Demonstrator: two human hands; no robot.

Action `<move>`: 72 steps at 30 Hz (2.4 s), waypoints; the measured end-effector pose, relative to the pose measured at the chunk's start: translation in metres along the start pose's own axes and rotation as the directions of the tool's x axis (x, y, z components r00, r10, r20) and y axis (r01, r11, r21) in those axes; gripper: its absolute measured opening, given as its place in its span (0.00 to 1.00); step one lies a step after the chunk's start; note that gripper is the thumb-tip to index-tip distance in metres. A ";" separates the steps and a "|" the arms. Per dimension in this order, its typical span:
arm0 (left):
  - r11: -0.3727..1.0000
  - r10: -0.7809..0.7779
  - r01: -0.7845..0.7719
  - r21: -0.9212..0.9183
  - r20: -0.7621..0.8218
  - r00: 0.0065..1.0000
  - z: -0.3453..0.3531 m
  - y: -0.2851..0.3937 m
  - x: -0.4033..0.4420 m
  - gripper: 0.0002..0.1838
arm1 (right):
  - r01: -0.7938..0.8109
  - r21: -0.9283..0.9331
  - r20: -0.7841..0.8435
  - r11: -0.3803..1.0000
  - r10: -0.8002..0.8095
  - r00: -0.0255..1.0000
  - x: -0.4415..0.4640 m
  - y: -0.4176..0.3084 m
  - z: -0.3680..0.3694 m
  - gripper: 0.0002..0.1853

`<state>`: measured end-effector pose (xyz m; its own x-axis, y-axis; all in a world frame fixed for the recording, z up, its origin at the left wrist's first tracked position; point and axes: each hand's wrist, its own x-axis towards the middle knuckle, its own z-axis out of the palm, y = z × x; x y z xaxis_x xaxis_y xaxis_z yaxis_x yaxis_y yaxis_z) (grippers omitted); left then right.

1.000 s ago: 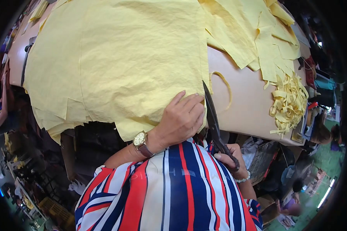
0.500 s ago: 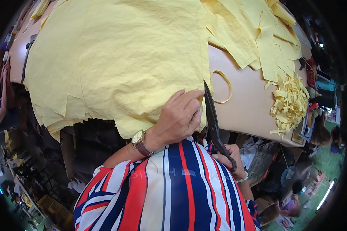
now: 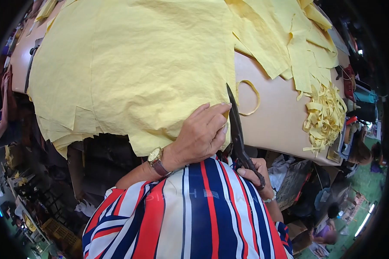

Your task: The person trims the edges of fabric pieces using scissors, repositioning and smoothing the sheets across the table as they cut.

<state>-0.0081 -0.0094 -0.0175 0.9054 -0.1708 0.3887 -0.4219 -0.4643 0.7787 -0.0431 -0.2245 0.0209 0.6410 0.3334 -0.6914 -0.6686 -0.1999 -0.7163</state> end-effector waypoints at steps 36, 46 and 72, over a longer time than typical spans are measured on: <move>0.987 0.012 -0.008 -0.158 0.021 1.000 -0.006 -0.004 0.000 0.04 | 0.138 0.046 -0.088 0.989 -0.134 0.987 0.013 0.006 0.033 0.11; 0.982 0.009 0.000 -0.188 0.050 0.999 -0.008 -0.005 -0.001 0.01 | 0.097 0.007 -0.065 0.995 -0.096 0.993 0.014 -0.005 0.037 0.11; 0.973 0.031 -0.019 -0.230 0.050 0.998 -0.016 -0.005 -0.008 0.01 | 0.172 0.080 -0.071 0.982 -0.166 0.984 0.031 -0.023 0.045 0.10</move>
<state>-0.0138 0.0080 -0.0173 0.8933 -0.2277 0.3875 -0.4382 -0.2490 0.8637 -0.0252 -0.1678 0.0203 0.7684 0.2954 -0.5678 -0.5767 -0.0651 -0.8144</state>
